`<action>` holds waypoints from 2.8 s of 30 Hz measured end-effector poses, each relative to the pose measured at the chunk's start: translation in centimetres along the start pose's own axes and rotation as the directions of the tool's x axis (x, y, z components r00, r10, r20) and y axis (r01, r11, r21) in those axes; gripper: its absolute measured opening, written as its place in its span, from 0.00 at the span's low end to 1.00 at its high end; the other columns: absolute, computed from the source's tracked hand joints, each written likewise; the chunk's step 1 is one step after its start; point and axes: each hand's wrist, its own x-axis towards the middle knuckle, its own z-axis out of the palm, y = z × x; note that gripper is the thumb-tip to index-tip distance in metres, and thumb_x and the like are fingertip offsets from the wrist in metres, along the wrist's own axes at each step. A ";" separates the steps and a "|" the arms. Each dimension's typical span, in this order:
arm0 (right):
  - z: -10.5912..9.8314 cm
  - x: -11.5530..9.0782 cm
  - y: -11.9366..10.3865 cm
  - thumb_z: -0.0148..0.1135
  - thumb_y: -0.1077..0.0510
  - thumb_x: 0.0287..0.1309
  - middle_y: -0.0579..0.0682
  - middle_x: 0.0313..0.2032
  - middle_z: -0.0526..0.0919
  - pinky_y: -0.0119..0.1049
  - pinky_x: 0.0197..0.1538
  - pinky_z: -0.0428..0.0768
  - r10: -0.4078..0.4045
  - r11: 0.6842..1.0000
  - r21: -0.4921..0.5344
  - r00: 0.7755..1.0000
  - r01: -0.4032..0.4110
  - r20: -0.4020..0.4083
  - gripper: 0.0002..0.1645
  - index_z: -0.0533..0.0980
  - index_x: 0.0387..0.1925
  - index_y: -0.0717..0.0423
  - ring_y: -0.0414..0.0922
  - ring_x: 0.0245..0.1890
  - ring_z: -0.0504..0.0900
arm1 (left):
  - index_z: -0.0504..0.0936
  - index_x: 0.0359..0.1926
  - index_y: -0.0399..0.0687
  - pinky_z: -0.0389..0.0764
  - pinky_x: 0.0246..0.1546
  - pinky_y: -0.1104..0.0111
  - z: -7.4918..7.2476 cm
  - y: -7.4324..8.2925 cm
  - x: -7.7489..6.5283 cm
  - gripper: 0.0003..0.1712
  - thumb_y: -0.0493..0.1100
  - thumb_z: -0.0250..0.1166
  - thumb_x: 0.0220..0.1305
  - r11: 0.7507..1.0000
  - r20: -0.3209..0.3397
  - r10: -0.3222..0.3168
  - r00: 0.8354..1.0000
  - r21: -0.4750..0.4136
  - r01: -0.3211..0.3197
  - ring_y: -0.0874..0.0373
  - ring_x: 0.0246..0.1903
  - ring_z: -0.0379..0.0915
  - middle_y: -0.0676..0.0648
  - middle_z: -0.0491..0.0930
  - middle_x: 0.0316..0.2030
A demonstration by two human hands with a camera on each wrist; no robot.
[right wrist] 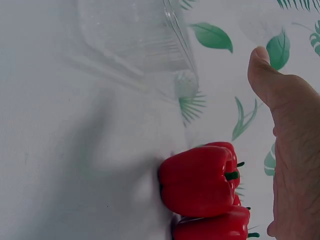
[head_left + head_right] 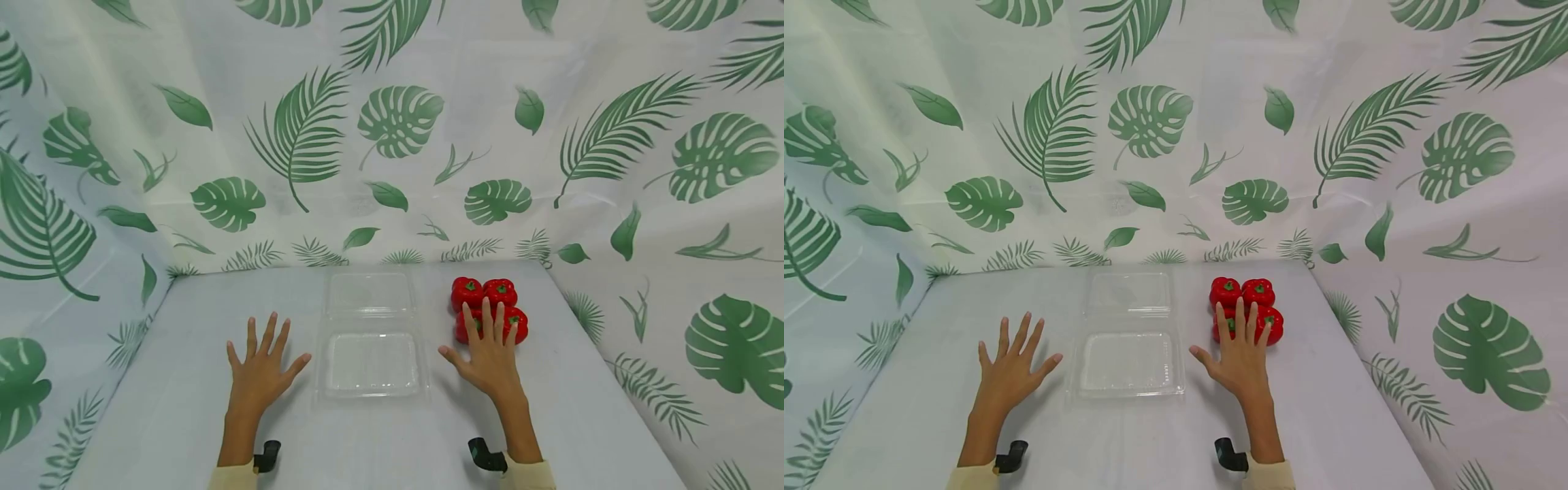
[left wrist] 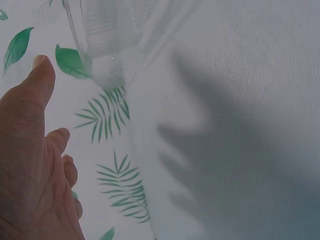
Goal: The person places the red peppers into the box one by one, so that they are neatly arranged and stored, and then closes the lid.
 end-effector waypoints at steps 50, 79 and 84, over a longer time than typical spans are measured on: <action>1.2 0.6 6.4 0.61 0.49 0.64 0.71 0.69 0.57 0.65 0.69 0.62 0.536 0.680 0.585 0.844 -0.442 0.014 0.50 0.47 0.73 0.67 0.66 0.70 0.57 | 0.44 0.77 0.40 0.66 0.65 0.46 5.4 4.1 -2.8 0.58 0.53 0.71 0.57 0.689 0.072 0.120 0.990 -0.724 -0.031 0.36 0.72 0.52 0.44 0.35 0.78; 2.7 0.3 7.4 0.59 0.42 0.64 0.68 0.64 0.65 0.57 0.60 0.76 0.646 0.482 0.743 0.761 -0.465 0.058 0.45 0.52 0.72 0.58 0.63 0.60 0.71 | 0.45 0.76 0.37 0.68 0.63 0.45 5.8 5.3 -3.0 0.53 0.49 0.67 0.62 0.721 0.017 0.100 0.995 -0.690 -0.061 0.37 0.73 0.48 0.41 0.38 0.78; 3.0 -0.3 7.6 0.60 0.43 0.64 0.67 0.64 0.66 0.58 0.60 0.77 0.667 0.487 0.745 0.745 -0.456 0.021 0.44 0.53 0.72 0.58 0.63 0.61 0.71 | 0.46 0.76 0.36 0.65 0.65 0.46 6.0 5.3 -3.1 0.56 0.53 0.69 0.60 0.752 0.021 0.084 0.996 -0.658 -0.050 0.37 0.74 0.44 0.40 0.38 0.78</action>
